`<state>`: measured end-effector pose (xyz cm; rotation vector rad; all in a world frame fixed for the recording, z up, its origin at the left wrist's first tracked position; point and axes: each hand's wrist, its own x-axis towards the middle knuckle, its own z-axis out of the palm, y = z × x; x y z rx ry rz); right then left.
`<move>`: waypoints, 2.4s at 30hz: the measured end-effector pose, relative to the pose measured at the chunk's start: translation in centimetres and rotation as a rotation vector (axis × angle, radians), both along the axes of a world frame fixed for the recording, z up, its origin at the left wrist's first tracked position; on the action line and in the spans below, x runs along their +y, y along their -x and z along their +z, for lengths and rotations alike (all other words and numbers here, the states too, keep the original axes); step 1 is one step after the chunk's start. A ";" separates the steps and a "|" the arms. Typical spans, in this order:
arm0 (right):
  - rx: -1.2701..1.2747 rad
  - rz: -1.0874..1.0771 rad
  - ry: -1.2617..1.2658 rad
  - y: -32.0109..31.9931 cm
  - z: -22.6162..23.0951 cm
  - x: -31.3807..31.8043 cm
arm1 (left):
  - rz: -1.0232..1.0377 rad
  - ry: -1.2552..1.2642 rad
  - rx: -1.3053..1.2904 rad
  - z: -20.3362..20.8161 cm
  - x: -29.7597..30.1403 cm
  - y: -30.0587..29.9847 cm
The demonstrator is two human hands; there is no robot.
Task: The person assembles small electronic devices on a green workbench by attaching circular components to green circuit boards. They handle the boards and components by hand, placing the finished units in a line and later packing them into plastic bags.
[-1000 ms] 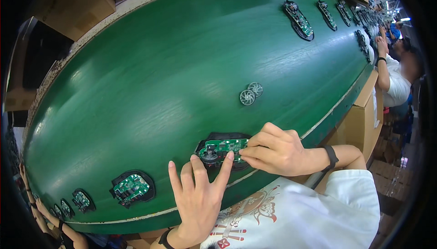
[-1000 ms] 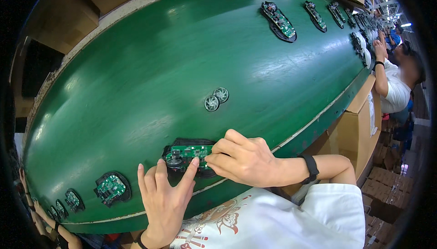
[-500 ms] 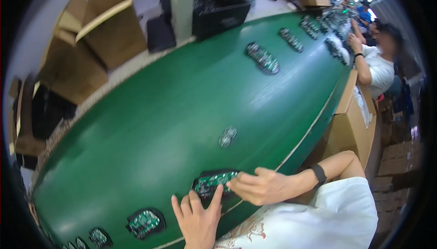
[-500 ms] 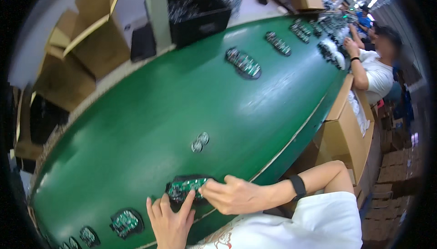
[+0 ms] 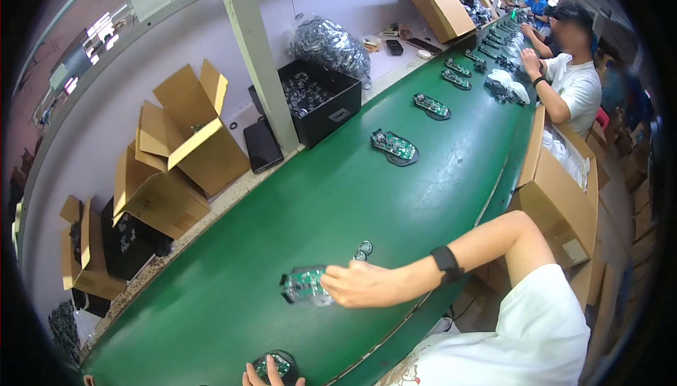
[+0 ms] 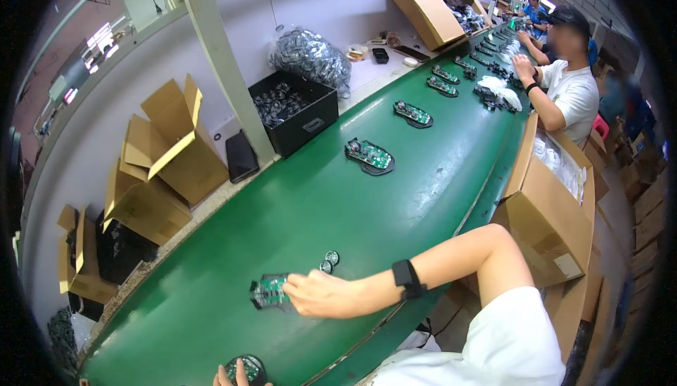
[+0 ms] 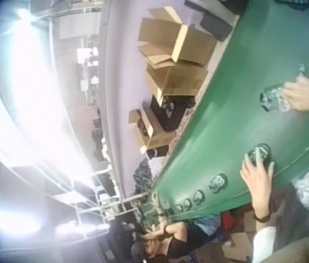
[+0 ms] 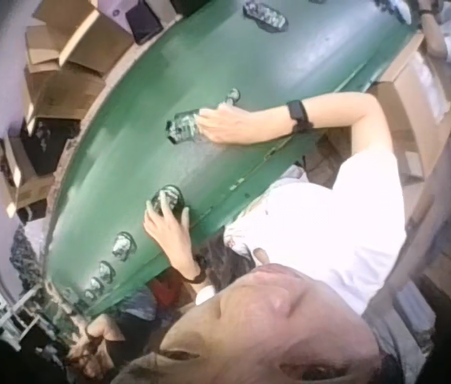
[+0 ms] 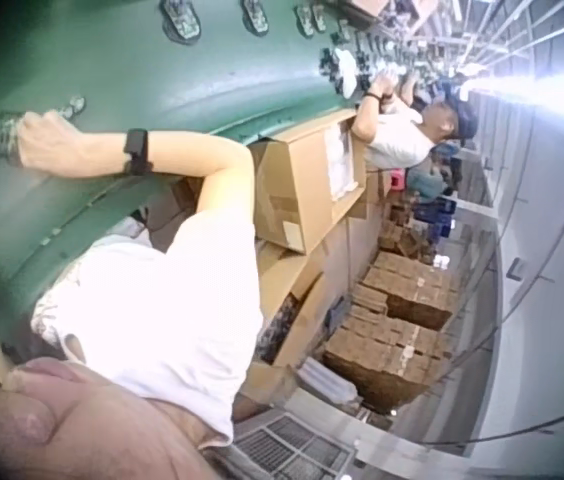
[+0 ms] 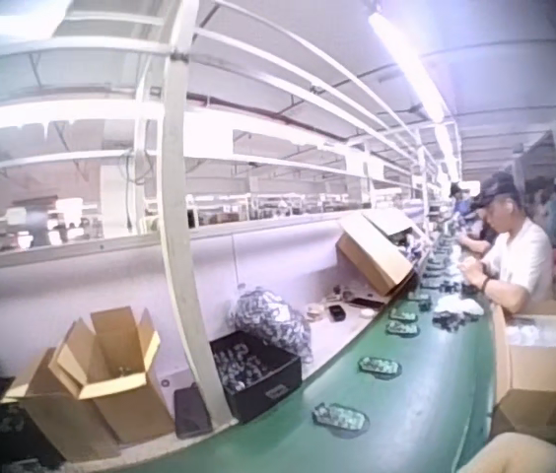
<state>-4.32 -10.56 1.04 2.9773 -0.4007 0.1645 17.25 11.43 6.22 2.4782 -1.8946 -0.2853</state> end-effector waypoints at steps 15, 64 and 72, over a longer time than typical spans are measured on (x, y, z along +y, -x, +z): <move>-0.041 -0.475 -0.274 8.2 3.4 -6.0 | -0.063 0.072 0.076 -1.6 0.0 0.2; -0.194 -0.298 -1.204 1.8 2.7 0.1 | -0.488 0.239 0.184 -4.8 -5.1 3.8; -0.159 -0.252 -0.687 1.1 2.4 0.8 | -0.481 0.095 0.324 -5.4 -7.5 3.8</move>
